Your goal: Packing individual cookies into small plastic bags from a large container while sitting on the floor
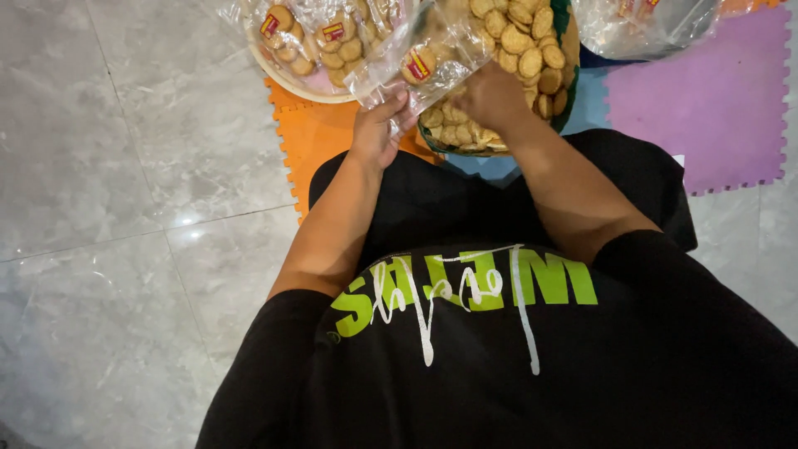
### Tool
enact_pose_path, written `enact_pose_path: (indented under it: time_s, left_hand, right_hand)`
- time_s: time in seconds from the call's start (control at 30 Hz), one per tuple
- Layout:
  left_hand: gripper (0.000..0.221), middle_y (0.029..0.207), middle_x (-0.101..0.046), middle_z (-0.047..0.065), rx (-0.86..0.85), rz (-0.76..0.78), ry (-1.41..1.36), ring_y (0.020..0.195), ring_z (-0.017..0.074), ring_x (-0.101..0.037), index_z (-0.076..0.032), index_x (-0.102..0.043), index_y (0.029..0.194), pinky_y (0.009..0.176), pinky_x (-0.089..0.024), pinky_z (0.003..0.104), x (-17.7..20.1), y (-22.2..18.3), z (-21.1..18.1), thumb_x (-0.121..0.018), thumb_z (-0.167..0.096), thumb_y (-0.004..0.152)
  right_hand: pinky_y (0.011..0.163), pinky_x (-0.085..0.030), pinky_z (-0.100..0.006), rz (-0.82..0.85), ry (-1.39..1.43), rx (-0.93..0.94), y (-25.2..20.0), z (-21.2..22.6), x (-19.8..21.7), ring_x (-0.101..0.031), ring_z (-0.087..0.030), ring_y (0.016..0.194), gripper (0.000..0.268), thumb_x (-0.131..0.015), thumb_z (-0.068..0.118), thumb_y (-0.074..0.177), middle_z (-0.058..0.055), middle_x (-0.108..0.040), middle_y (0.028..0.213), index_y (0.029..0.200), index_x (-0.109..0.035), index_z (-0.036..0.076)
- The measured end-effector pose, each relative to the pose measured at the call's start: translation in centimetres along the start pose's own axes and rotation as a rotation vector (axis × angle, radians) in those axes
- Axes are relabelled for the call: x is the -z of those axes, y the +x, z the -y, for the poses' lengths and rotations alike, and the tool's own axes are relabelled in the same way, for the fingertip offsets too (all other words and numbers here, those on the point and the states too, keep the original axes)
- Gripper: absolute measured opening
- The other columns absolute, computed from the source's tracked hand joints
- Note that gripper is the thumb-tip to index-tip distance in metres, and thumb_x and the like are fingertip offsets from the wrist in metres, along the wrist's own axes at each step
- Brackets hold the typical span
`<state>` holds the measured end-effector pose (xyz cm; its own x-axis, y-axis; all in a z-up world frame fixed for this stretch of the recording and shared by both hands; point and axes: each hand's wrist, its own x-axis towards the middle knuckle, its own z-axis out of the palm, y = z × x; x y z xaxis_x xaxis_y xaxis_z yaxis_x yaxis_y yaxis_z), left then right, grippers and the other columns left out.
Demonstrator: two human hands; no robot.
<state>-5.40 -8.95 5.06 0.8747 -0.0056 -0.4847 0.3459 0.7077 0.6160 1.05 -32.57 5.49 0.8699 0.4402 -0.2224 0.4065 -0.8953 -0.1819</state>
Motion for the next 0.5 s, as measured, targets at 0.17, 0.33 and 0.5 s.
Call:
enact_pose_path:
  time_s: [0.17, 0.33, 0.5]
  left_hand:
    - [0.032, 0.092, -0.071, 0.011, 0.009, 0.000, -0.010, 0.072, 0.0169, -0.065, 0.002, -0.067, 0.121, 0.065, -0.058, 0.028, 0.2, -0.4, -0.3, -0.073, -0.003, 0.089]
    - [0.026, 0.088, -0.071, 0.009, 0.007, 0.010, -0.035, 0.072, 0.0184, -0.068, 0.003, -0.071, 0.111, 0.065, -0.057, 0.028, 0.7, 0.0, -0.3, -0.077, -0.006, 0.087]
    - [0.023, 0.085, -0.071, 0.009, -0.023, 0.000, -0.060, 0.071, 0.0195, -0.069, 0.002, -0.072, 0.106, 0.065, -0.059, 0.027, 0.3, -0.1, -0.6, -0.078, -0.006, 0.086]
  right_hand:
    - [0.082, -0.052, -0.048, -0.368, -0.145, 0.221, 1.0, 0.3, -4.0, -0.062, -0.040, 0.096, 0.028, -0.067, 0.021, 0.084, -0.018, -0.070, 0.116, 0.107, -0.077, 0.008]
    - [0.093, -0.048, -0.047, -0.348, -0.141, 0.225, 0.4, 0.1, -3.4, -0.058, -0.040, 0.107, 0.034, -0.061, 0.026, 0.094, -0.019, -0.066, 0.123, 0.121, -0.073, 0.009]
    - [0.077, -0.053, -0.043, -0.450, 0.269, 0.103, 0.3, -0.7, -2.0, -0.066, -0.035, 0.084, 0.022, -0.058, 0.014, 0.097, -0.014, -0.072, 0.108, 0.100, -0.078, 0.005]
